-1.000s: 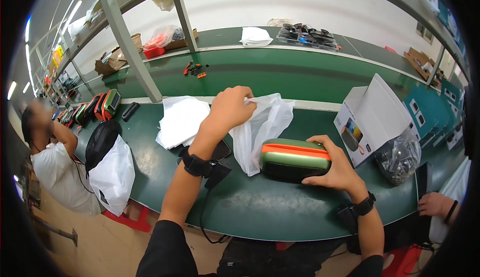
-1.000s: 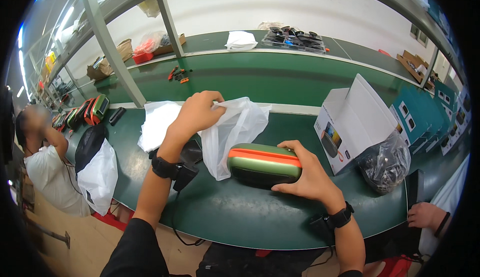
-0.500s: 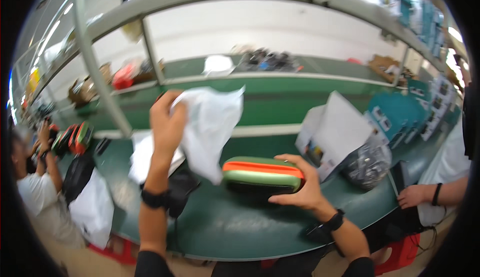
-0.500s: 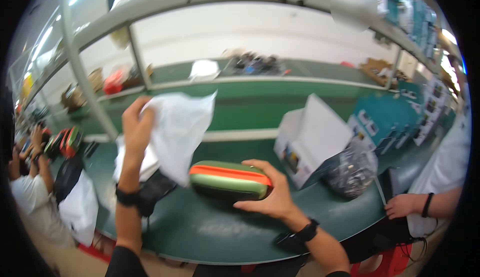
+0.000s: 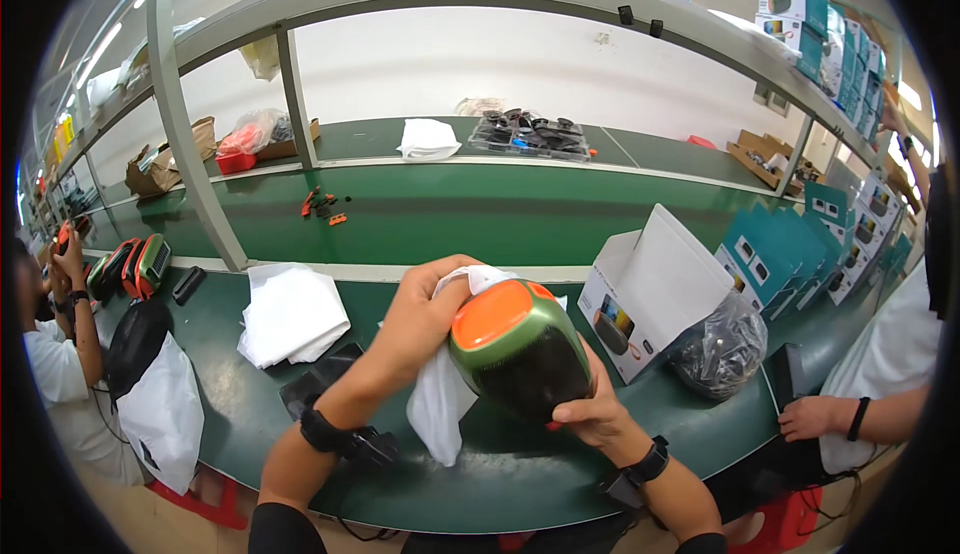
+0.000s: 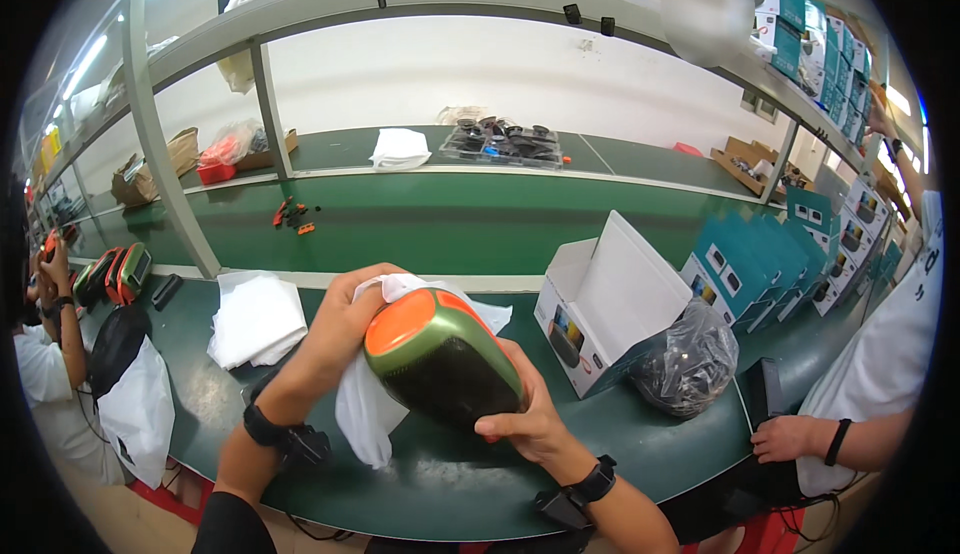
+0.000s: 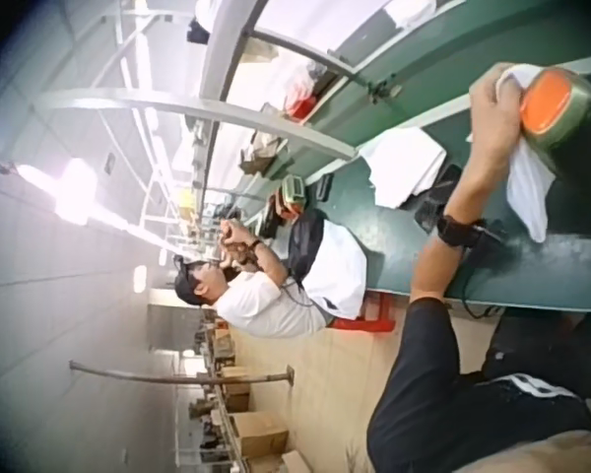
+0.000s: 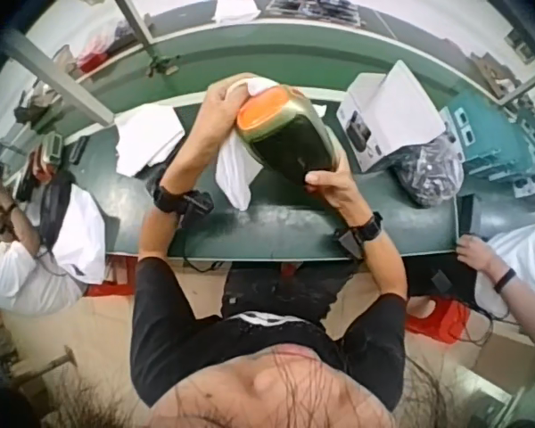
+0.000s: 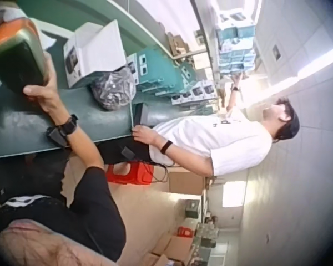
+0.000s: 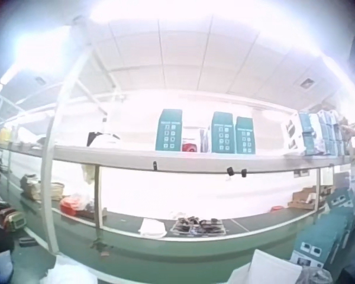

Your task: The person wraps a green and orange portable speaker in a white protective sheet, places it into a white box, and adds a small red accessory. They then close the box and repeat the wrapping and boxing process for another speaker. The person works at a green assembly table with multiple product boxes nearby.

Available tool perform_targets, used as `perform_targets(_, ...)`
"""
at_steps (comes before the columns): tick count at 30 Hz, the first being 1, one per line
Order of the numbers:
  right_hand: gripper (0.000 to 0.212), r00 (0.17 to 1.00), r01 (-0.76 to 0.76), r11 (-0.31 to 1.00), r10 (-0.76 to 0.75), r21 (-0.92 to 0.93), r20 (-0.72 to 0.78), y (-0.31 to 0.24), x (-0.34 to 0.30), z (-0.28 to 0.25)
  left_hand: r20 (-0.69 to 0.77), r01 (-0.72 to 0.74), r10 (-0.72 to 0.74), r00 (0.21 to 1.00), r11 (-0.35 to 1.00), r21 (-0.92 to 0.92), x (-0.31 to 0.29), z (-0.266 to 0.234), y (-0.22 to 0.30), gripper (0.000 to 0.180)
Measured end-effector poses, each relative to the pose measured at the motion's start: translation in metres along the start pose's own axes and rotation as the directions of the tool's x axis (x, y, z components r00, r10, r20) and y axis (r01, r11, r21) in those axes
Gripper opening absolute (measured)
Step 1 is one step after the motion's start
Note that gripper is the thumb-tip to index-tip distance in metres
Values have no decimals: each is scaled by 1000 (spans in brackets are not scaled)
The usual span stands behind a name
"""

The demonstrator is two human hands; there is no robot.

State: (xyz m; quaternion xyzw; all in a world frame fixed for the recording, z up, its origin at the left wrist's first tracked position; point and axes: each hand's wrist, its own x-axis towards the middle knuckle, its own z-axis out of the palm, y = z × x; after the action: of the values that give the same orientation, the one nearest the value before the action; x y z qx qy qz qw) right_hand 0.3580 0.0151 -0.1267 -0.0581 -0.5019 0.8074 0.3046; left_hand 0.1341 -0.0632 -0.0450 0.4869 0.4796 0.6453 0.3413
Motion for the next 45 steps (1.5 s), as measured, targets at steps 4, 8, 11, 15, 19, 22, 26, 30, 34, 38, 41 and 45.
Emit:
perform_targets(4,92,980,198,848,-162,-492,115,3,-1,1,-91,30,-50,995,979,-200,-14,24,-10,22)
perform_targets(8,92,981,190,755,-163,-628,100,17,-6,23,31,-63,61,998,996,66,-16,30,-12,19)
perform_targets(11,92,986,167,711,-133,-683,102,27,-3,12,104,-48,27,994,977,206,-15,25,-7,17)
perform_targets(15,95,980,167,711,-198,-683,33,32,5,1,-59,-189,217,974,930,314,-2,4,-2,12)
perform_targets(19,96,966,160,663,-256,-732,-20,45,5,-9,-363,-199,327,872,916,347,12,-22,8,20)
perform_targets(22,92,993,43,801,-103,-597,-66,40,6,-12,-515,-124,92,852,992,-28,24,-32,8,23)
perform_targets(26,96,979,165,773,-201,-613,10,52,9,-11,-613,-293,108,782,933,-210,28,-52,5,24)
perform_targets(30,95,988,135,765,-153,-630,26,44,6,-20,-614,-302,214,759,952,-42,25,-48,18,25)
perform_targets(34,90,953,236,516,-290,-823,91,34,6,-15,-559,-331,352,751,933,143,24,-62,2,28)
perform_targets(38,84,966,178,777,-255,-604,-44,33,9,-6,-523,-442,371,767,897,-11,15,-53,27,32)
perform_targets(41,61,984,40,999,-41,-8,-171,7,4,-21,-516,-406,421,746,902,148,29,-54,10,31)
perform_targets(45,62,910,271,962,-269,-38,-315,-8,-10,-31,-507,-400,308,805,913,-81,26,-42,18,24)
